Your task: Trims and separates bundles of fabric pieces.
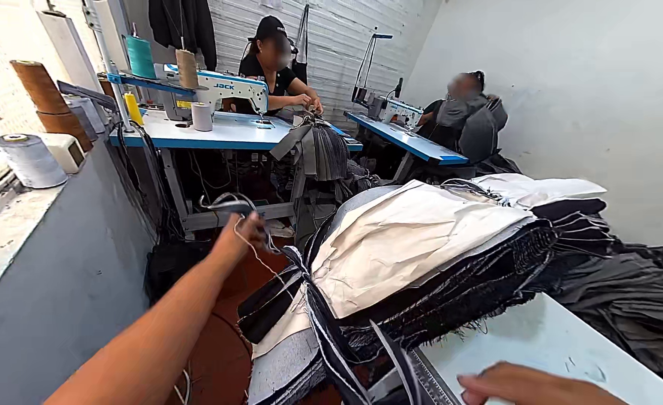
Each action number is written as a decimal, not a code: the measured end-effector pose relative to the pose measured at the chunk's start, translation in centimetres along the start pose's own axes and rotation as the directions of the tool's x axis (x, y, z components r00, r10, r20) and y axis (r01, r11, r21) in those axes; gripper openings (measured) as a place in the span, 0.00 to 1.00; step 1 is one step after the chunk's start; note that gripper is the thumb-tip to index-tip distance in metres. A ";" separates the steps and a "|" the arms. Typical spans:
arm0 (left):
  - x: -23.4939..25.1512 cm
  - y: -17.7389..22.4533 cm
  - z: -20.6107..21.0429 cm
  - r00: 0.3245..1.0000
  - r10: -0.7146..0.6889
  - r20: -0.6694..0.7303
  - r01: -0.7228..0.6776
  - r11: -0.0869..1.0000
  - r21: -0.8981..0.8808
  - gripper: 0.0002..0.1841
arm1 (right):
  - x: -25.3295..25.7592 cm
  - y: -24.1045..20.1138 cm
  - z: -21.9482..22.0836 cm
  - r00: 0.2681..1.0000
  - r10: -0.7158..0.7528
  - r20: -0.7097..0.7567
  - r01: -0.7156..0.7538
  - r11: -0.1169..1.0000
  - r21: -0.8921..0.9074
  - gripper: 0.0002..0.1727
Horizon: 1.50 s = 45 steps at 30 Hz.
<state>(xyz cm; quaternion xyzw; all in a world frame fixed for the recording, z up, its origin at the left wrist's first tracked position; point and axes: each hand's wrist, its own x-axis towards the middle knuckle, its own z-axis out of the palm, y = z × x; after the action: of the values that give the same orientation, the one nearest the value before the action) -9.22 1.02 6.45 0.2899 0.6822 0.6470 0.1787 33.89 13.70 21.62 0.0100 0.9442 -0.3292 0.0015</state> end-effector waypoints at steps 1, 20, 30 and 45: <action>-1.2 -1.0 0.4 1.000 0.009 -0.020 -0.006 0.987 0.162 0.23 | 0.4 0.5 0.2 0.997 0.054 -0.059 -0.058 0.996 -0.061 0.26; -3.0 4.8 2.7 0.394 -0.091 0.915 -0.819 0.417 0.394 0.14 | 20.0 0.7 6.5 0.817 0.521 0.246 -0.554 0.829 0.084 0.33; -0.1 4.7 2.2 0.331 -0.003 0.944 -0.844 0.447 0.297 0.27 | 19.4 1.4 6.2 0.805 0.487 0.339 -0.584 0.751 0.307 0.22; -13.9 -18.3 -3.6 0.693 -0.637 0.336 0.078 0.530 0.844 0.22 | 0.8 11.2 12.8 0.945 0.261 0.199 -0.300 0.933 0.200 0.28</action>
<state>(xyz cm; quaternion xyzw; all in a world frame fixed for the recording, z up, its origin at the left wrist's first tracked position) -3.77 -10.46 -13.07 0.3721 0.8396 0.0980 0.3834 33.24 14.51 4.59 0.1174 0.8854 -0.4312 0.1276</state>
